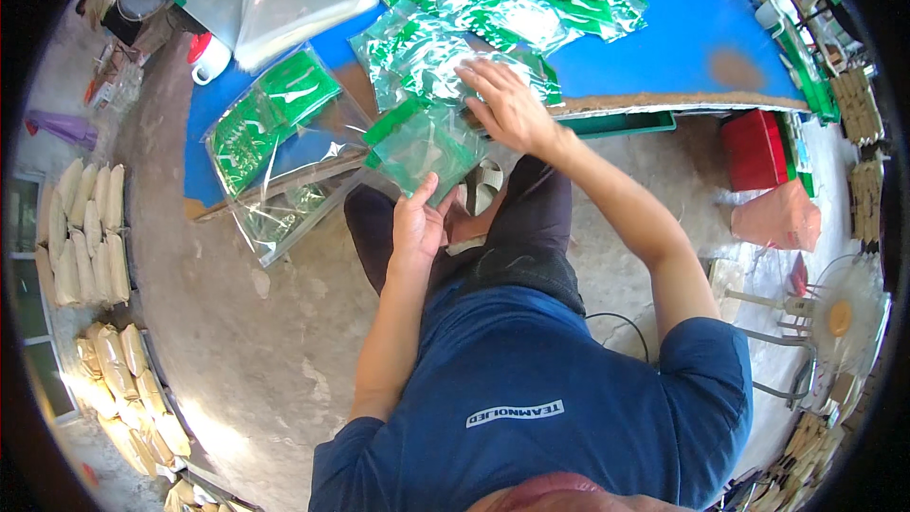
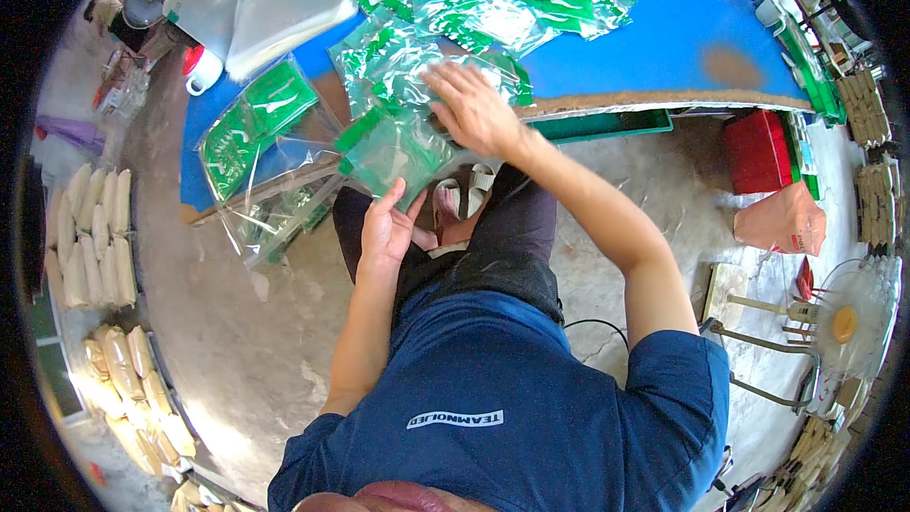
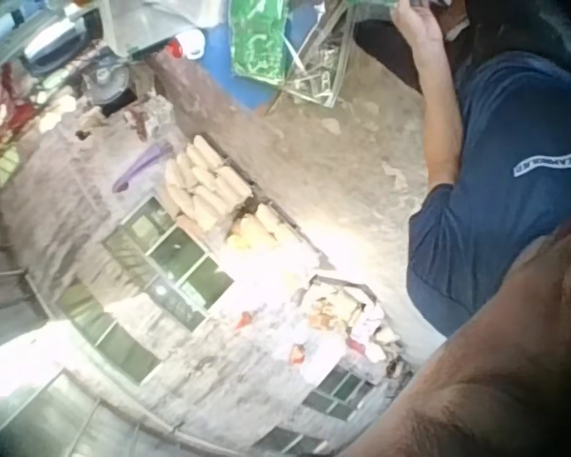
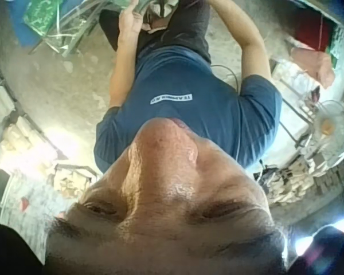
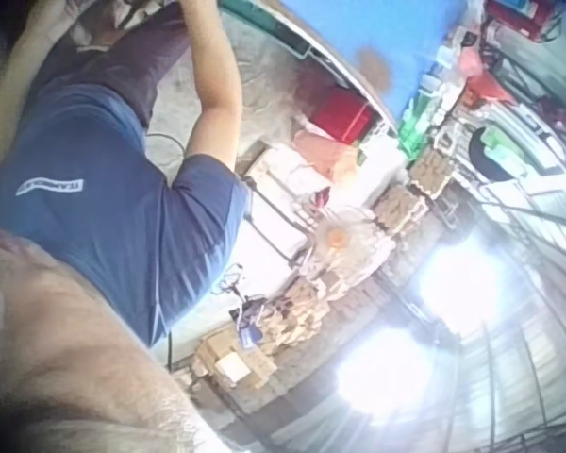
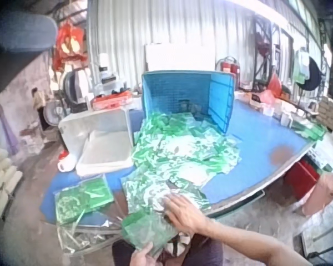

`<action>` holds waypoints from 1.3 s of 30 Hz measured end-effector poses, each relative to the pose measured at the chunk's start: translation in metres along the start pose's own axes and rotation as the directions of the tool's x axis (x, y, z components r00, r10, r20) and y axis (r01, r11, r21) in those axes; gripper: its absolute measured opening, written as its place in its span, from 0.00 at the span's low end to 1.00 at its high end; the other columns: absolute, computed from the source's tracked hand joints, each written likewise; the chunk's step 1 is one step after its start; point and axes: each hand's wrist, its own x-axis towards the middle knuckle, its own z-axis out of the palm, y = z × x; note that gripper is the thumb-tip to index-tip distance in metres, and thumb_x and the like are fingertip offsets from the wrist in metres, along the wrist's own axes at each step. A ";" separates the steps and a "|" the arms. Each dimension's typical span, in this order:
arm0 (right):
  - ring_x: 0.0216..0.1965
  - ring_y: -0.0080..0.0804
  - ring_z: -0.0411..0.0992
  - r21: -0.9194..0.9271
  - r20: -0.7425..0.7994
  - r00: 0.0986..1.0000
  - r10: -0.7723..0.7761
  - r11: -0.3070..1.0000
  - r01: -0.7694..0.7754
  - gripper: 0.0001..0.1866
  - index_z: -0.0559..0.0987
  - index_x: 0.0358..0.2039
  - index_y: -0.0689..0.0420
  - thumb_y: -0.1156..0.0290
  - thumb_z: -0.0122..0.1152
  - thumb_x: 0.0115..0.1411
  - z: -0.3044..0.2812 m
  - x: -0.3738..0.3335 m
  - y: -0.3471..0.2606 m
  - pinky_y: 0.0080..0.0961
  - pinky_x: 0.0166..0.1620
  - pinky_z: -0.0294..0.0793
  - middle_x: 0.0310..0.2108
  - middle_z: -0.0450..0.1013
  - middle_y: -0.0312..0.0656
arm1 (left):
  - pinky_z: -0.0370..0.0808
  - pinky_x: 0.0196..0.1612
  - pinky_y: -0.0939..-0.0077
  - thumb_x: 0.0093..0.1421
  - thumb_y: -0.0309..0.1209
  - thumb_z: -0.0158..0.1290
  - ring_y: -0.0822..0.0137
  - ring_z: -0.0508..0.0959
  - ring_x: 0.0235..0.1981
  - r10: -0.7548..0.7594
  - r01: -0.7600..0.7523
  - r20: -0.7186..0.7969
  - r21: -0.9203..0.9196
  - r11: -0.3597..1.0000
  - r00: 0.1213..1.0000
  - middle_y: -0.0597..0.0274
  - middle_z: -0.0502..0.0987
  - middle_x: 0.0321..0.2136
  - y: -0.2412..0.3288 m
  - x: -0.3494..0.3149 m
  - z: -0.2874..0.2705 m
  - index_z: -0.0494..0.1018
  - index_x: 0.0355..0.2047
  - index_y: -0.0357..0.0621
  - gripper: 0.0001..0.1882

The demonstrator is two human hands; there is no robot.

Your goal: Sorting green plastic packets and placing them into a clear plastic bag on a blue table.

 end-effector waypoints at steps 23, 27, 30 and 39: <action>0.42 0.57 0.72 0.433 0.187 0.962 0.199 0.862 -0.262 0.15 0.75 0.43 0.63 0.63 0.47 0.69 0.014 -0.005 -0.033 0.44 0.45 0.71 0.38 0.73 0.57 | 0.76 0.53 0.66 0.63 0.26 0.56 0.65 0.77 0.49 0.024 -0.052 0.158 0.178 0.983 0.987 0.58 0.75 0.51 0.016 0.011 -0.003 0.68 0.56 0.39 0.21; 0.59 0.55 0.65 0.095 -0.006 1.000 0.006 0.995 -0.005 0.21 0.74 0.54 0.59 0.58 0.46 0.70 0.026 0.043 0.008 0.44 0.61 0.63 0.56 0.69 0.54 | 0.73 0.57 0.64 0.63 0.25 0.56 0.62 0.76 0.52 0.087 -0.111 0.141 0.172 0.979 0.986 0.57 0.75 0.52 0.019 0.005 -0.009 0.67 0.57 0.38 0.22; 0.68 0.57 0.53 -0.133 0.212 0.976 -0.056 0.987 0.085 0.26 0.73 0.57 0.56 0.51 0.48 0.68 0.033 0.032 0.017 0.56 0.67 0.50 0.62 0.65 0.51 | 0.70 0.60 0.63 0.62 0.23 0.54 0.61 0.74 0.55 0.165 -0.176 0.156 0.063 0.982 0.974 0.57 0.73 0.55 0.025 -0.013 -0.024 0.65 0.59 0.37 0.24; 0.58 0.52 0.68 0.212 0.176 0.972 0.156 0.958 -0.192 0.18 0.76 0.49 0.62 0.62 0.46 0.69 0.028 0.035 -0.041 0.44 0.61 0.64 0.52 0.73 0.53 | 0.71 0.58 0.64 0.62 0.21 0.54 0.62 0.75 0.53 0.171 -0.172 0.123 -0.001 0.985 0.978 0.56 0.74 0.53 0.020 -0.006 -0.018 0.65 0.58 0.36 0.23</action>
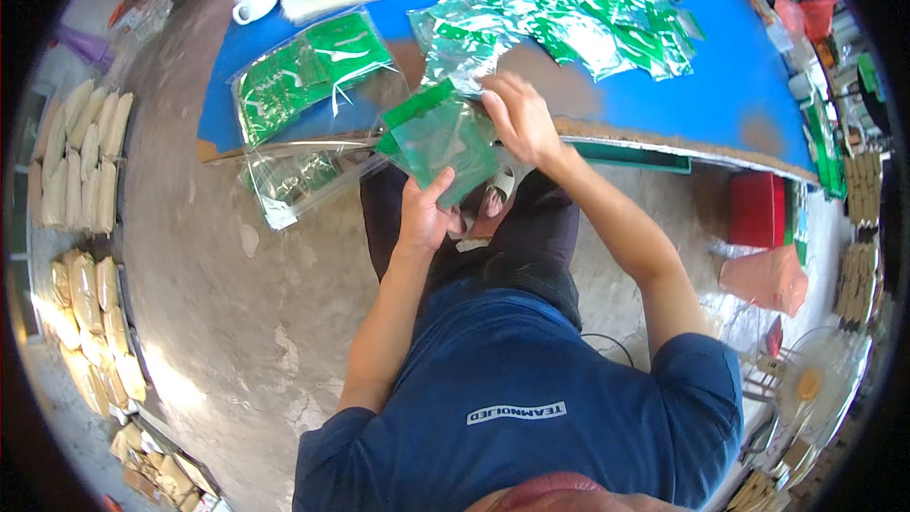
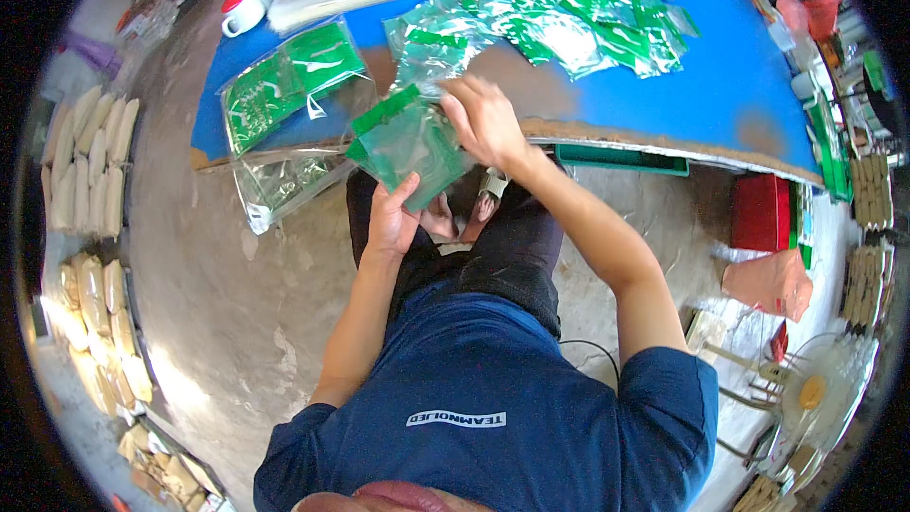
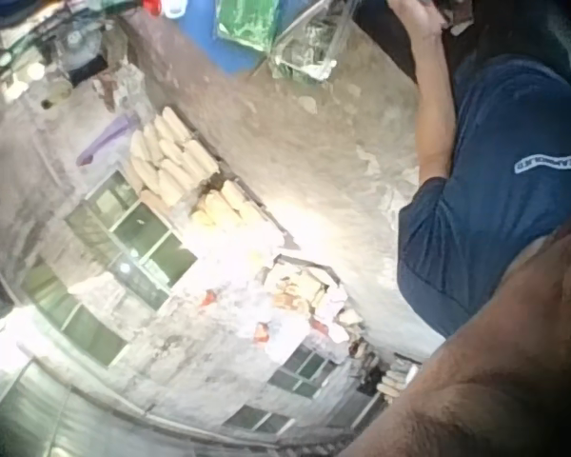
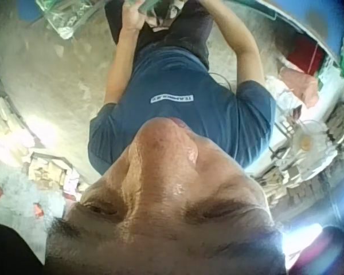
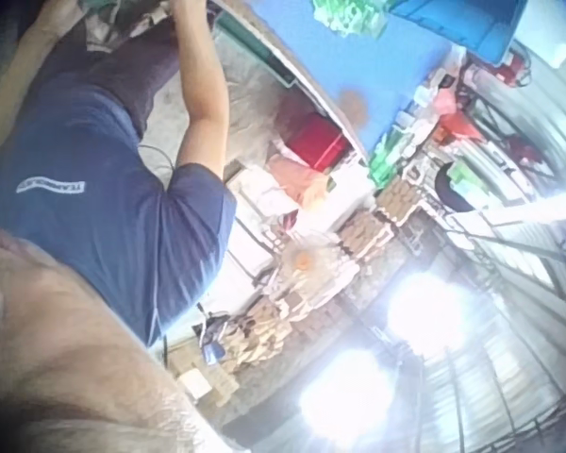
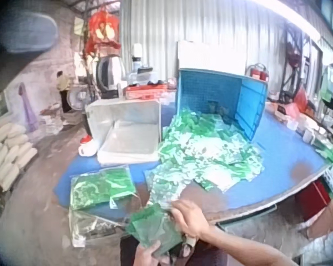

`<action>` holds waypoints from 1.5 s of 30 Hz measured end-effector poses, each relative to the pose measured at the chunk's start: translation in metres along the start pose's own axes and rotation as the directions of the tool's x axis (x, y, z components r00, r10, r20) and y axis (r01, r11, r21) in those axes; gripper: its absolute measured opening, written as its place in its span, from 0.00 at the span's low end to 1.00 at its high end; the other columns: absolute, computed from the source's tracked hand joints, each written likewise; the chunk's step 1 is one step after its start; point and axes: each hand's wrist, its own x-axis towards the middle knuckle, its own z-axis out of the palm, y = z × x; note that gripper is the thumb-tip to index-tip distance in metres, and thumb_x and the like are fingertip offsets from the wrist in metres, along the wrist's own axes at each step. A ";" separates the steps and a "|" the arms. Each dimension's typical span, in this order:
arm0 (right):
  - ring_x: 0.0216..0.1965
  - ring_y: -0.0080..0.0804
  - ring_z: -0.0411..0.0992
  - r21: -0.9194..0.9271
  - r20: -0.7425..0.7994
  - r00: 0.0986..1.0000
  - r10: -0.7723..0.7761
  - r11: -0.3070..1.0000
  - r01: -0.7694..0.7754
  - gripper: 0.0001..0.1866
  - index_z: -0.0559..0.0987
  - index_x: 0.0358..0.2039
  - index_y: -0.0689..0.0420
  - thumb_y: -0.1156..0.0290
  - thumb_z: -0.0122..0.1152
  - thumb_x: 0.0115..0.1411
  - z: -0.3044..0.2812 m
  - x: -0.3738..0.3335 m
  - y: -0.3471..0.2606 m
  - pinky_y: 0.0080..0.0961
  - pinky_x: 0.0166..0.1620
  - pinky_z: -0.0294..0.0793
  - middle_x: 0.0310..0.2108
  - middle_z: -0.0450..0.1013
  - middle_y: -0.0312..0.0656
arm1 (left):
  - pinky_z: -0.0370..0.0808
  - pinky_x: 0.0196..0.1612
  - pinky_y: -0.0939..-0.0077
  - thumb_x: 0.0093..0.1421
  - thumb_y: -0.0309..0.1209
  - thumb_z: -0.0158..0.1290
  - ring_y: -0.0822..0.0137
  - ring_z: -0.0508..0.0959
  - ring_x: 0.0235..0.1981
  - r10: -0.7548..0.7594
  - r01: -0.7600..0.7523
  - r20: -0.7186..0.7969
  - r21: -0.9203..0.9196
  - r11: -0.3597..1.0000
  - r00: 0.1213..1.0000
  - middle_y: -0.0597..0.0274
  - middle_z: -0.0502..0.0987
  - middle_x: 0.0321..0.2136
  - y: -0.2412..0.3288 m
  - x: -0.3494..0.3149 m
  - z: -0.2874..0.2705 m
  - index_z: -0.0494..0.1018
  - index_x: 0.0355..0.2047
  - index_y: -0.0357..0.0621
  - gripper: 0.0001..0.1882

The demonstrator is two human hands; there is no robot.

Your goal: Sorting green plastic packets and placing them into a clear plastic bag on a blue table.

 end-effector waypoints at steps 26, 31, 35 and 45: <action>0.67 0.60 0.53 -0.480 0.151 0.986 -0.074 0.866 0.138 0.29 0.69 0.62 0.50 0.46 0.44 0.69 0.028 0.070 0.052 0.61 0.67 0.48 0.65 0.61 0.54 | 0.77 0.38 0.73 0.59 0.29 0.60 0.65 0.79 0.39 0.029 -0.028 -0.055 0.021 0.999 0.998 0.57 0.77 0.44 0.006 0.000 0.001 0.67 0.53 0.37 0.23; 0.59 0.53 0.66 0.210 0.313 0.944 -0.106 0.977 0.040 0.21 0.76 0.46 0.60 0.56 0.43 0.70 -0.011 -0.010 0.017 0.46 0.63 0.61 0.53 0.71 0.53 | 0.77 0.42 0.71 0.62 0.24 0.55 0.65 0.79 0.43 0.047 -0.047 0.008 0.041 0.998 0.999 0.58 0.77 0.46 0.009 0.005 0.009 0.66 0.56 0.37 0.22; 0.53 0.52 0.70 -0.036 -0.031 0.992 0.120 0.992 -0.121 0.23 0.79 0.46 0.58 0.53 0.43 0.70 0.029 0.091 0.004 0.44 0.56 0.69 0.51 0.73 0.54 | 0.71 0.58 0.64 0.59 0.20 0.56 0.61 0.75 0.53 -0.041 0.041 -0.001 -0.038 0.998 0.999 0.56 0.75 0.52 0.007 0.007 -0.007 0.66 0.58 0.36 0.25; 0.35 0.56 0.76 0.359 0.228 0.972 -0.045 0.932 -0.041 0.21 0.77 0.44 0.59 0.54 0.44 0.70 -0.014 -0.008 0.032 0.44 0.42 0.73 0.32 0.76 0.55 | 0.78 0.40 0.59 0.62 0.25 0.53 0.55 0.78 0.46 -0.045 0.044 0.017 0.050 0.998 0.999 0.52 0.75 0.48 0.005 -0.002 0.017 0.65 0.56 0.36 0.22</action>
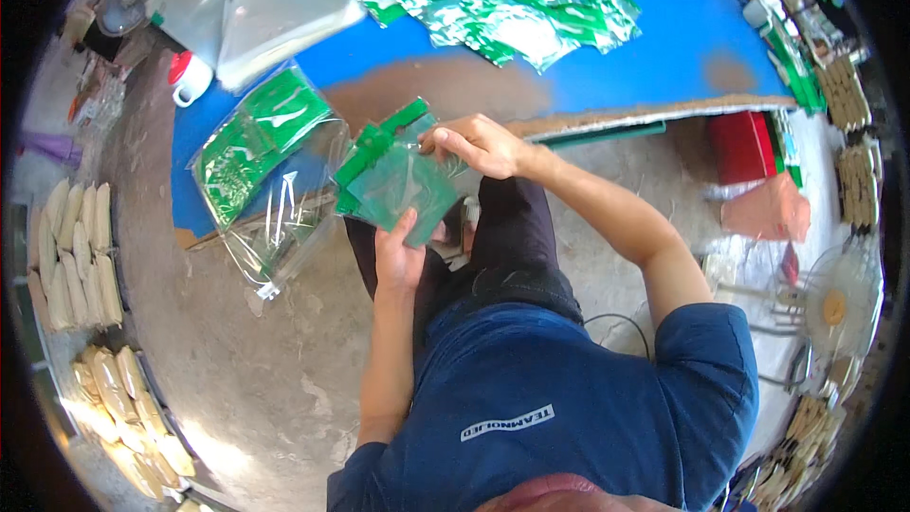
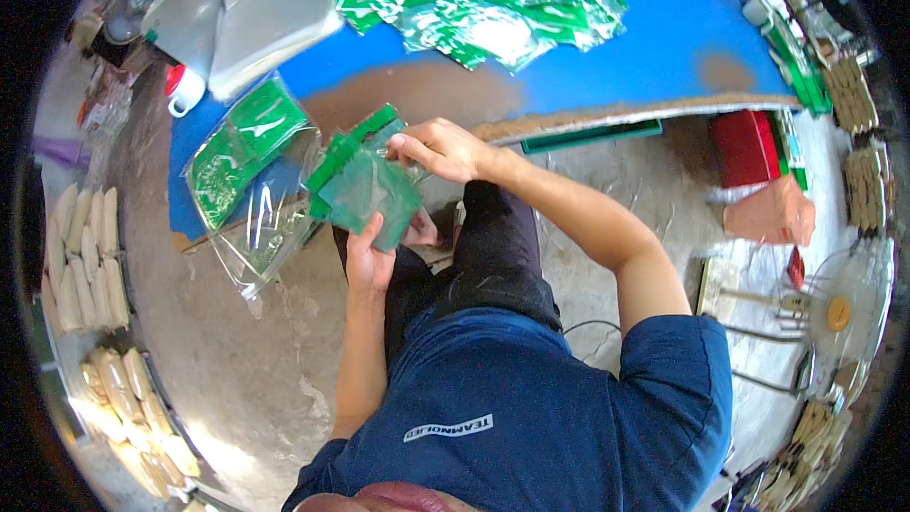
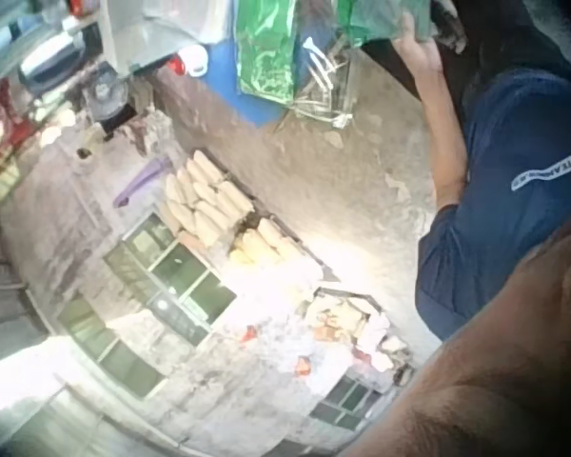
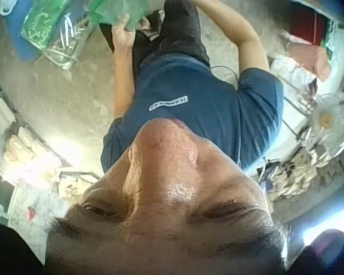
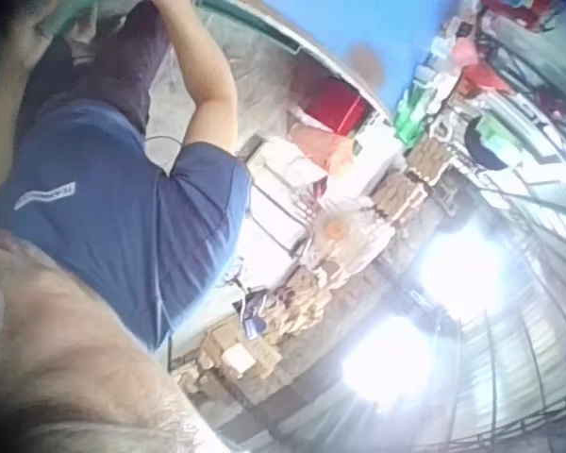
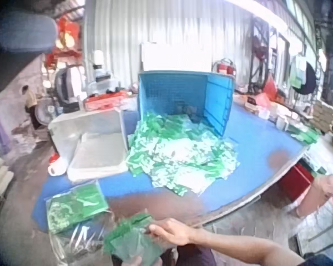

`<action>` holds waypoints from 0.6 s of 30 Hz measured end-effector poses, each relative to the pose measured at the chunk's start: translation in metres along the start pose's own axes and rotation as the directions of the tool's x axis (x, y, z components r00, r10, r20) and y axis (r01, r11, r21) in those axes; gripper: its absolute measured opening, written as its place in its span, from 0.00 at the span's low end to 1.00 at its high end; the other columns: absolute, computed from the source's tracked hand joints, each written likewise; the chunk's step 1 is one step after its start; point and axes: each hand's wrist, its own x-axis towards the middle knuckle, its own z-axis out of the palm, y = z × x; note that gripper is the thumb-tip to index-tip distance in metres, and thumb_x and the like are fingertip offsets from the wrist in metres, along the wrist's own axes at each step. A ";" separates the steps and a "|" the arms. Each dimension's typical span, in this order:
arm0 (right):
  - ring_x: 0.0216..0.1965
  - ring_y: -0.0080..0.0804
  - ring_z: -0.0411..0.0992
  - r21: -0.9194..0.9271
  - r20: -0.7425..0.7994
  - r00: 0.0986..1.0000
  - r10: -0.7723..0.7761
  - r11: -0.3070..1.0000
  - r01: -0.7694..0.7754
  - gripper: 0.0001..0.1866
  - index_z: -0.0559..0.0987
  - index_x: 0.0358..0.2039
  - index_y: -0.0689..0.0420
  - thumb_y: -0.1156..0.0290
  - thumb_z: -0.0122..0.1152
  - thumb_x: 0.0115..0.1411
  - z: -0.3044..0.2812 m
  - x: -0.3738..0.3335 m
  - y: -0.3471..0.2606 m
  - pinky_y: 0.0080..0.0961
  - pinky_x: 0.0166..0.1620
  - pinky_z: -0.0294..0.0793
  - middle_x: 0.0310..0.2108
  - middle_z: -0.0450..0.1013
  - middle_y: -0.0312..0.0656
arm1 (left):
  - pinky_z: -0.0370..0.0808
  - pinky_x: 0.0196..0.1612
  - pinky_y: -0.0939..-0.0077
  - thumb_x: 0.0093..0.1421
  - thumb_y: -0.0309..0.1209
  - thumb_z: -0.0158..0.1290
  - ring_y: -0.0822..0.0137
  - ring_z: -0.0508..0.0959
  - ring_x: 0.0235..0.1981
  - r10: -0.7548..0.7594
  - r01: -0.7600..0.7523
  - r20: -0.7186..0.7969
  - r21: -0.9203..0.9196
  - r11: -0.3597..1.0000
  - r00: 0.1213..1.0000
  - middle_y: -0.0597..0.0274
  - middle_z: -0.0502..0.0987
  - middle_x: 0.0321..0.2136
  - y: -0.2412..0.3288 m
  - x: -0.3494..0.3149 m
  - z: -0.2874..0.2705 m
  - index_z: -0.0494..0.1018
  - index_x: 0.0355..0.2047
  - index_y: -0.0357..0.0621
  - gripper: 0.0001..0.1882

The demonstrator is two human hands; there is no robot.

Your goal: Sorting green plastic packets and placing them into a clear plastic bag on a blue table.

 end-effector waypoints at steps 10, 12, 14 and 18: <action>0.68 0.51 0.55 -0.669 -0.064 0.996 -0.058 0.743 0.000 0.31 0.72 0.56 0.59 0.46 0.51 0.65 -0.063 -0.047 0.050 0.55 0.68 0.50 0.64 0.62 0.55 | 0.65 0.64 0.57 0.59 0.22 0.54 0.58 0.69 0.60 -0.193 0.196 0.063 -0.057 0.979 0.979 0.56 0.70 0.58 -0.030 0.012 0.008 0.61 0.62 0.39 0.30; 0.61 0.52 0.65 -0.466 0.051 0.971 -0.233 0.854 0.230 0.23 0.76 0.50 0.59 0.53 0.53 0.65 -0.047 -0.055 0.027 0.51 0.63 0.60 0.56 0.70 0.54 | 0.66 0.64 0.57 0.59 0.22 0.54 0.58 0.70 0.59 -0.209 0.210 0.026 -0.051 0.976 0.978 0.56 0.70 0.57 -0.034 0.017 0.013 0.61 0.62 0.39 0.30; 0.54 0.52 0.72 -0.354 -0.029 0.977 -0.210 0.916 0.187 0.18 0.78 0.46 0.60 0.59 0.54 0.66 -0.060 -0.035 0.015 0.44 0.60 0.67 0.49 0.75 0.54 | 0.66 0.63 0.57 0.60 0.21 0.53 0.58 0.71 0.58 -0.239 0.238 -0.008 -0.043 0.970 0.971 0.56 0.70 0.57 -0.035 0.018 0.018 0.61 0.62 0.39 0.29; 0.66 0.56 0.57 -0.684 -0.139 0.990 0.029 0.720 -0.117 0.40 0.68 0.59 0.61 0.38 0.51 0.60 -0.095 0.001 0.070 0.52 0.66 0.55 0.63 0.62 0.56 | 0.64 0.64 0.57 0.57 0.23 0.57 0.58 0.69 0.60 -0.219 0.220 -0.089 -0.007 0.976 0.972 0.58 0.70 0.57 -0.034 0.007 0.020 0.60 0.63 0.40 0.33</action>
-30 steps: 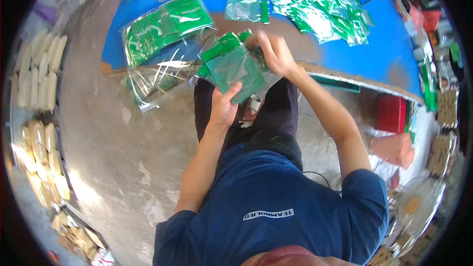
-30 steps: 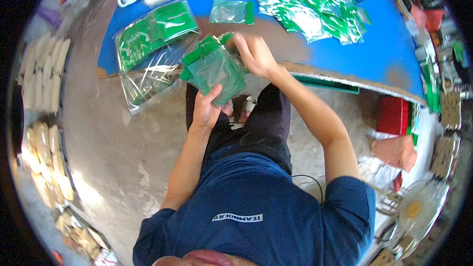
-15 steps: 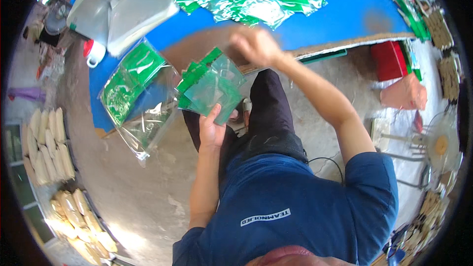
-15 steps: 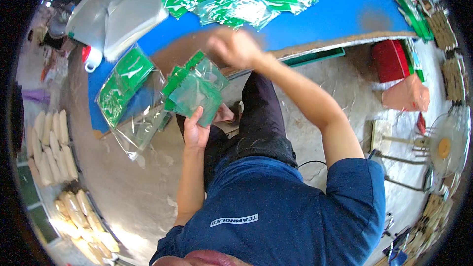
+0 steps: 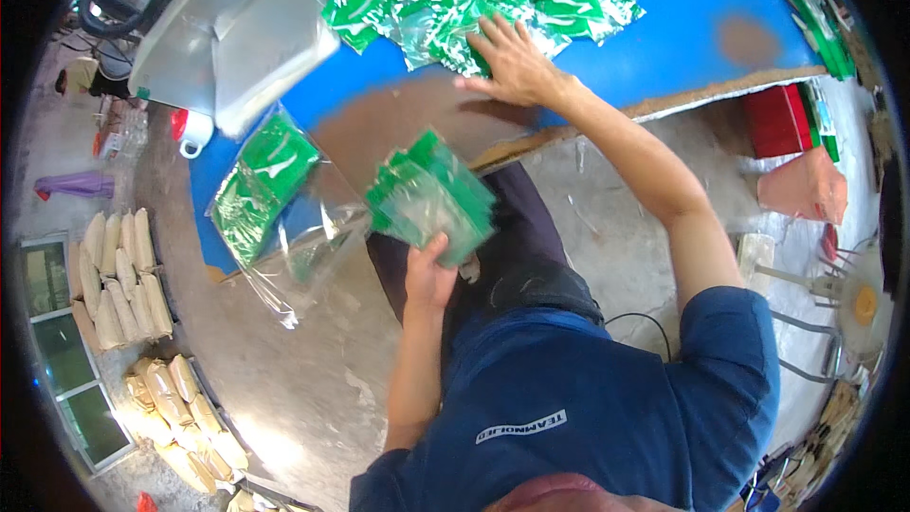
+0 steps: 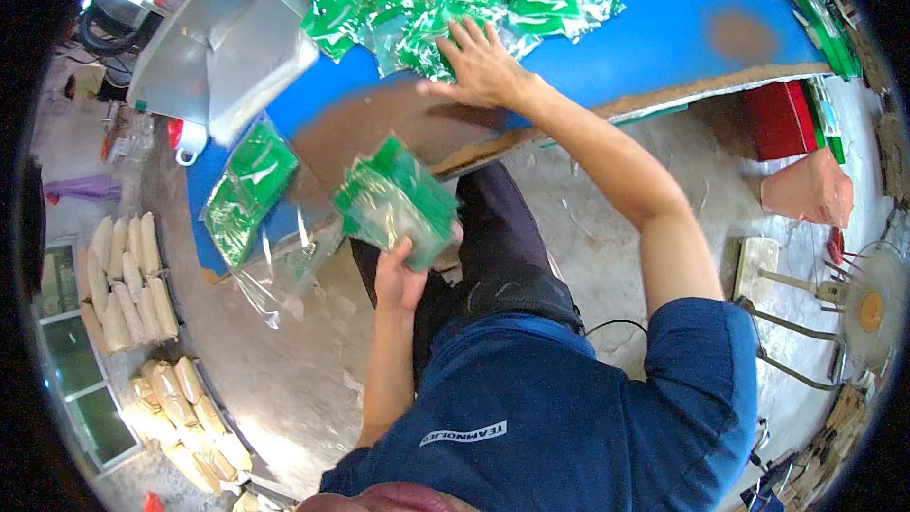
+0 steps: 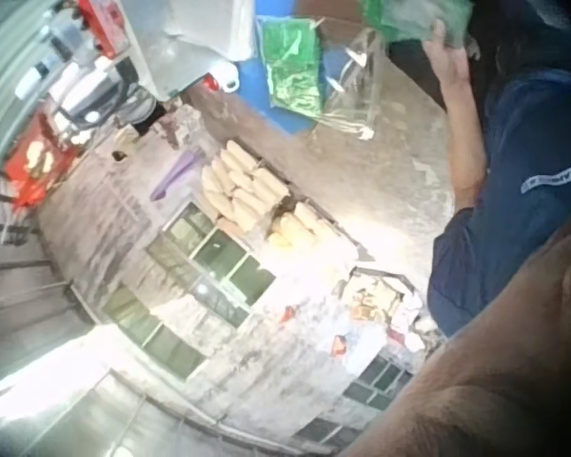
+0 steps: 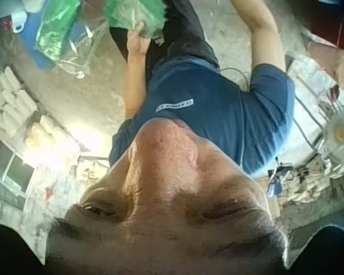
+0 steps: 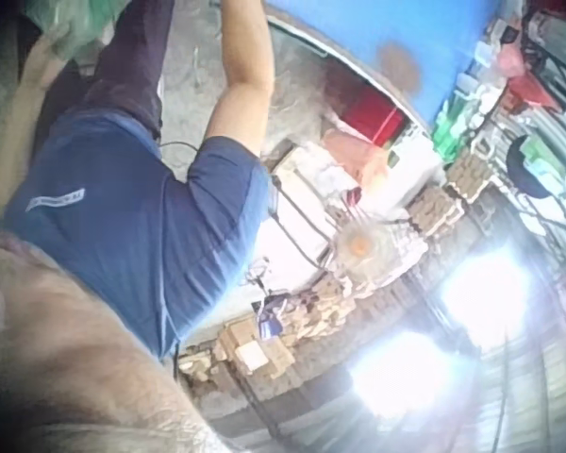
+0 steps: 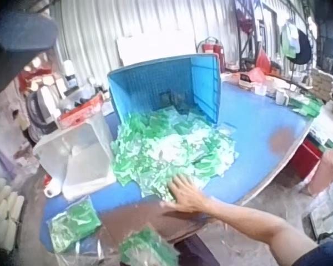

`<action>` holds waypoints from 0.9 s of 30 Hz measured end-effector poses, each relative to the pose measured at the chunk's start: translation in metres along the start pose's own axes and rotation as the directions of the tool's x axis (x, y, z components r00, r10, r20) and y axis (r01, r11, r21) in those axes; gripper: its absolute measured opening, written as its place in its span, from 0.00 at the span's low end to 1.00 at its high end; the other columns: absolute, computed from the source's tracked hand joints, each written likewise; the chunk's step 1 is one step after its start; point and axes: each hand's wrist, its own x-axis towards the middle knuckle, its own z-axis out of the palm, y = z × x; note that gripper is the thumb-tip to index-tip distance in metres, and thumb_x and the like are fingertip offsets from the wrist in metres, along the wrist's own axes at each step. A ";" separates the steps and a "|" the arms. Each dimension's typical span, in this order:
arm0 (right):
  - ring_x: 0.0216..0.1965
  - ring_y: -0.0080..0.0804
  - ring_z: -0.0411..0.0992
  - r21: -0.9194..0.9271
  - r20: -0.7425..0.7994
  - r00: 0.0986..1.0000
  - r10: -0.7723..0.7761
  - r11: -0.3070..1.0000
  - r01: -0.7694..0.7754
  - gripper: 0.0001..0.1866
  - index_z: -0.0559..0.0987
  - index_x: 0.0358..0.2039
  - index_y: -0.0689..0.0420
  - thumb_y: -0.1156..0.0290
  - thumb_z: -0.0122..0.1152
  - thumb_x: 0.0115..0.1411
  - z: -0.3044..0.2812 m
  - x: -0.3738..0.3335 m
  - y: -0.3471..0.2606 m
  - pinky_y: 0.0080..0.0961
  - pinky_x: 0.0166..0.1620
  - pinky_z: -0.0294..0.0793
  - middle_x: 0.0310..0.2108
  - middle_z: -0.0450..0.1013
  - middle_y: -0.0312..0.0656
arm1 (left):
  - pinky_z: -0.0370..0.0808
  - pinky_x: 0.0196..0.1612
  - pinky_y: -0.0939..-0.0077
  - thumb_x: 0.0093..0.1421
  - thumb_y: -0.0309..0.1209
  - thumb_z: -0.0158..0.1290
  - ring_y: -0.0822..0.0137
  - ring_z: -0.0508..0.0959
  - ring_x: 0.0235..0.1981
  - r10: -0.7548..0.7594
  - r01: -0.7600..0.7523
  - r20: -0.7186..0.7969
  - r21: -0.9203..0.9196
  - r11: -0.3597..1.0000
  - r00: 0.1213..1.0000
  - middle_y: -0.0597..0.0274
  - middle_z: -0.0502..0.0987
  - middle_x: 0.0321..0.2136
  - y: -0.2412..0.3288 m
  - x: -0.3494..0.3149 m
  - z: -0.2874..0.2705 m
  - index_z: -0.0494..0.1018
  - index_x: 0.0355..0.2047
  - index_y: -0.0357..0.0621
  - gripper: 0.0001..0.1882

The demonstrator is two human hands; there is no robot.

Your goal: Sorting green plastic packets and placing them into a clear plastic bag on a blue table.

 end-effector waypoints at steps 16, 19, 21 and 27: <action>0.34 0.43 0.74 0.712 0.213 0.977 0.006 0.683 -0.159 0.21 0.77 0.49 0.61 0.63 0.66 0.58 -0.018 -0.041 -0.101 0.36 0.41 0.75 0.33 0.76 0.52 | 0.68 0.62 0.54 0.52 0.22 0.62 0.57 0.73 0.56 0.096 -0.098 0.133 0.014 0.995 0.986 0.58 0.74 0.53 0.021 0.002 -0.020 0.65 0.60 0.43 0.34; 0.44 0.43 0.73 0.332 -0.320 0.932 0.170 0.942 -0.058 0.28 0.75 0.51 0.60 0.55 0.68 0.56 0.004 -0.030 -0.090 0.37 0.46 0.74 0.41 0.74 0.50 | 0.68 0.62 0.52 0.53 0.23 0.62 0.55 0.72 0.57 0.084 -0.089 0.131 0.037 0.995 0.988 0.57 0.73 0.54 0.030 -0.002 -0.026 0.64 0.61 0.42 0.34; 0.52 0.45 0.69 0.145 -0.331 0.937 0.111 0.987 -0.066 0.29 0.73 0.52 0.58 0.51 0.65 0.57 0.005 -0.036 -0.089 0.39 0.50 0.71 0.48 0.71 0.47 | 0.67 0.62 0.51 0.53 0.24 0.62 0.54 0.72 0.57 0.080 -0.083 0.126 0.021 0.996 0.989 0.56 0.72 0.55 0.034 -0.003 -0.048 0.64 0.61 0.42 0.34; 0.39 0.35 0.76 0.773 -0.022 0.932 0.361 0.597 -0.214 0.19 0.71 0.50 0.59 0.66 0.63 0.63 0.005 -0.050 -0.132 0.29 0.41 0.75 0.39 0.76 0.41 | 0.56 0.67 0.37 0.54 0.31 0.63 0.49 0.67 0.62 0.046 0.053 0.306 -0.306 0.951 0.951 0.55 0.69 0.61 0.031 -0.010 -0.041 0.65 0.62 0.43 0.36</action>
